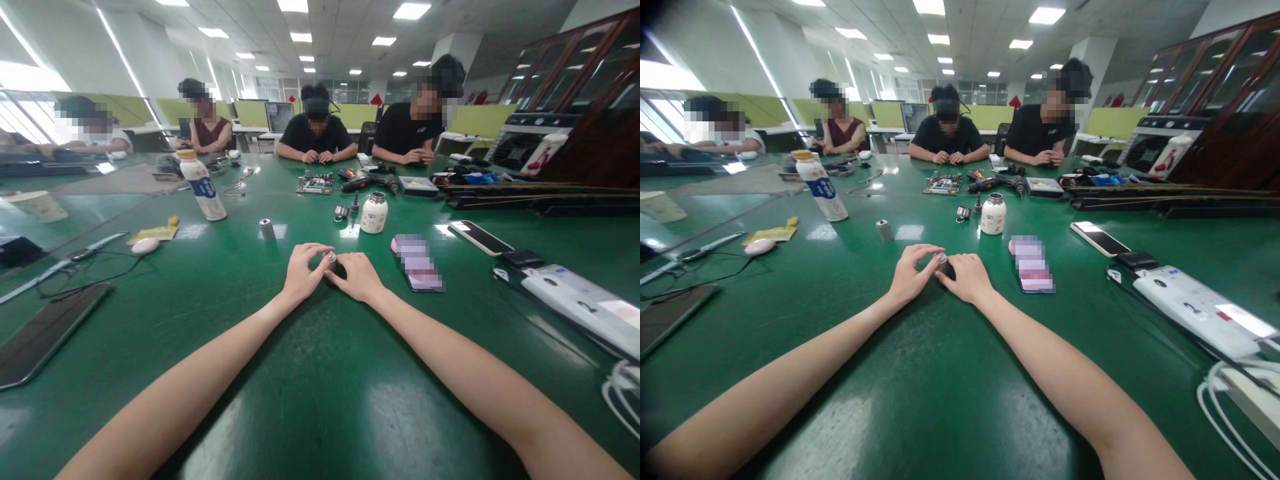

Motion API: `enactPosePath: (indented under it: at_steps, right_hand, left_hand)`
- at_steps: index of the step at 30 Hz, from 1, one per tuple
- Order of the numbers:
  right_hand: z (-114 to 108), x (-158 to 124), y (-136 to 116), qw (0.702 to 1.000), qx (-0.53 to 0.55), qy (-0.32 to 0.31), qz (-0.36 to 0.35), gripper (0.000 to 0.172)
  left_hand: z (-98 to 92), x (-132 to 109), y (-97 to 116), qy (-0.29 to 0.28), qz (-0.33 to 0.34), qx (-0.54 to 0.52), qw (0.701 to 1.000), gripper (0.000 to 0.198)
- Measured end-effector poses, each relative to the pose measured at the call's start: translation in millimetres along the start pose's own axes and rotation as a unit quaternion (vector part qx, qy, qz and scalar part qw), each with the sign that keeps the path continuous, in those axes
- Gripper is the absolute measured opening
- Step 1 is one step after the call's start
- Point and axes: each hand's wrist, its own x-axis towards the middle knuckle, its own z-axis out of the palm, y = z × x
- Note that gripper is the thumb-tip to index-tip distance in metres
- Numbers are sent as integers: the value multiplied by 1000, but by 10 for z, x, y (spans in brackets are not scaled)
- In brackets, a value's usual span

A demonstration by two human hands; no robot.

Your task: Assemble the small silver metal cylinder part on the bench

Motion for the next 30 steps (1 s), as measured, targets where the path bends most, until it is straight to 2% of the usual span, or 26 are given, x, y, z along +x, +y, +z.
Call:
enactPosePath:
  at_steps: [7,11,13,15,18,20,25,27,30]
  right_hand:
    - [-1,-1,-7,1000,8,7,-5,37]
    - [-18,-4,-25,1000,7,5,-4,38]
    - [-22,-6,-31,1000,4,7,0,39]
    - [-21,-8,-34,1000,2,12,5,40]
    - [-12,-7,-29,1000,2,17,10,41]
    - [-4,-4,-25,1000,4,16,11,41]
    - [-1,1,-25,1000,6,13,14,42]
    - [-5,-1,-28,1000,6,12,15,41]
    - [-9,-4,-30,1000,7,9,16,40]
  left_hand:
    - [0,-3,-21,20,10,14,1000,17]
    - [-7,-8,-12,67,3,38,997,18]
    - [-6,-11,-22,96,-34,72,992,18]
    - [2,-21,-55,98,-96,116,984,18]
    - [25,-51,-129,54,-177,161,969,16]
    - [40,-76,-172,28,-191,175,965,15]
    - [42,-91,-180,21,-186,195,963,14]
    - [27,-69,-143,52,-172,175,968,16]
    - [2,-30,-62,105,-95,125,982,20]
